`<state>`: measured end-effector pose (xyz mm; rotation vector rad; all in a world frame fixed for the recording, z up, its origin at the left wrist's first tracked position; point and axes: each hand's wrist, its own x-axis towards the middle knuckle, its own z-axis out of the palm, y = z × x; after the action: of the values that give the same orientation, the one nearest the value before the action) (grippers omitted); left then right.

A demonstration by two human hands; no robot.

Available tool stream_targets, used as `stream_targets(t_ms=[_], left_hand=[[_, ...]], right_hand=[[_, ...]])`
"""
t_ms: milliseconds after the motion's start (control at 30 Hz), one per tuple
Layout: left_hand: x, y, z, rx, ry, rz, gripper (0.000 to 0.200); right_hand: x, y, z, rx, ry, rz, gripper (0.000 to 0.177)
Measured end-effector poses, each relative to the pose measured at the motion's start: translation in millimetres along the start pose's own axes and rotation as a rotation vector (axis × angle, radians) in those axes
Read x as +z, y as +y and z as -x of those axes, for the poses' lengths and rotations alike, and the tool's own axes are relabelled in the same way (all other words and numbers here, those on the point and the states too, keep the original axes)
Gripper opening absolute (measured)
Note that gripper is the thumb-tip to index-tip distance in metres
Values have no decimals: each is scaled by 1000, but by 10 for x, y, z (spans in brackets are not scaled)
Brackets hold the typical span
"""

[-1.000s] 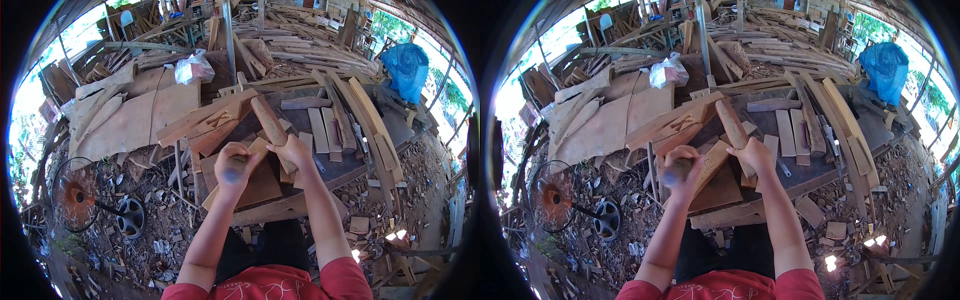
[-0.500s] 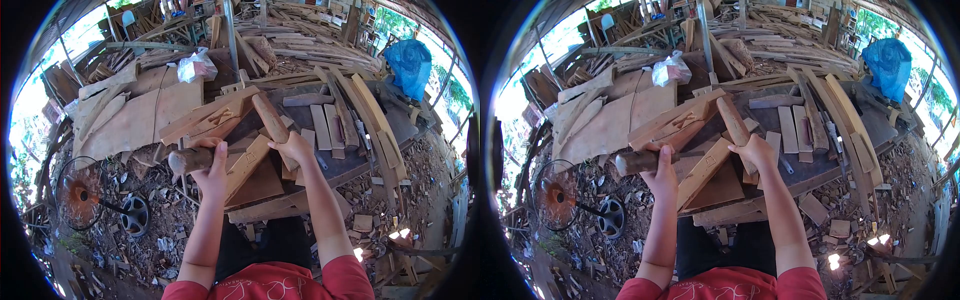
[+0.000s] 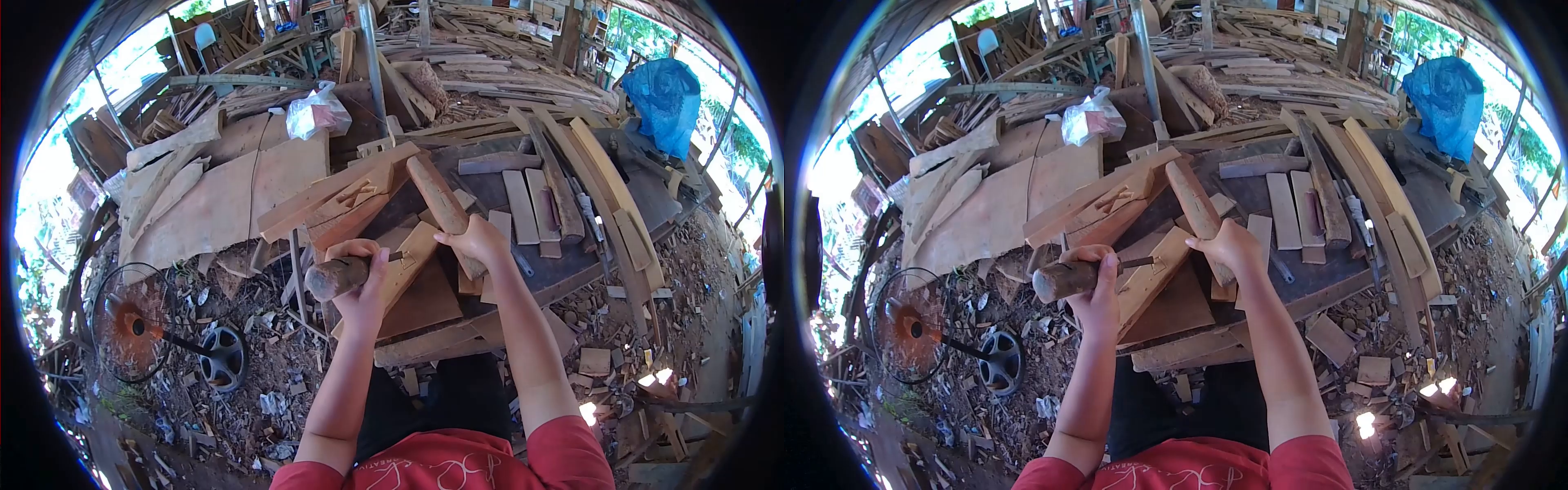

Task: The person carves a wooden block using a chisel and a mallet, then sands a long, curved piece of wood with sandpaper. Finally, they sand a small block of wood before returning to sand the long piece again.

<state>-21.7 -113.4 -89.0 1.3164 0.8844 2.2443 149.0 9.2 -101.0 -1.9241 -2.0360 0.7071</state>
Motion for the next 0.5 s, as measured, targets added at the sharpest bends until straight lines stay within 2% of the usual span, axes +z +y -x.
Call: stream_targets(t_ms=[333,500], left_hand=[[-7,-6,39,77,-78,-80,27],[52,-2,47,107,-54,-67,29]], right_hand=[[0,0,13,-23,17,4,76],[35,26,-19,-40,46,32,76]])
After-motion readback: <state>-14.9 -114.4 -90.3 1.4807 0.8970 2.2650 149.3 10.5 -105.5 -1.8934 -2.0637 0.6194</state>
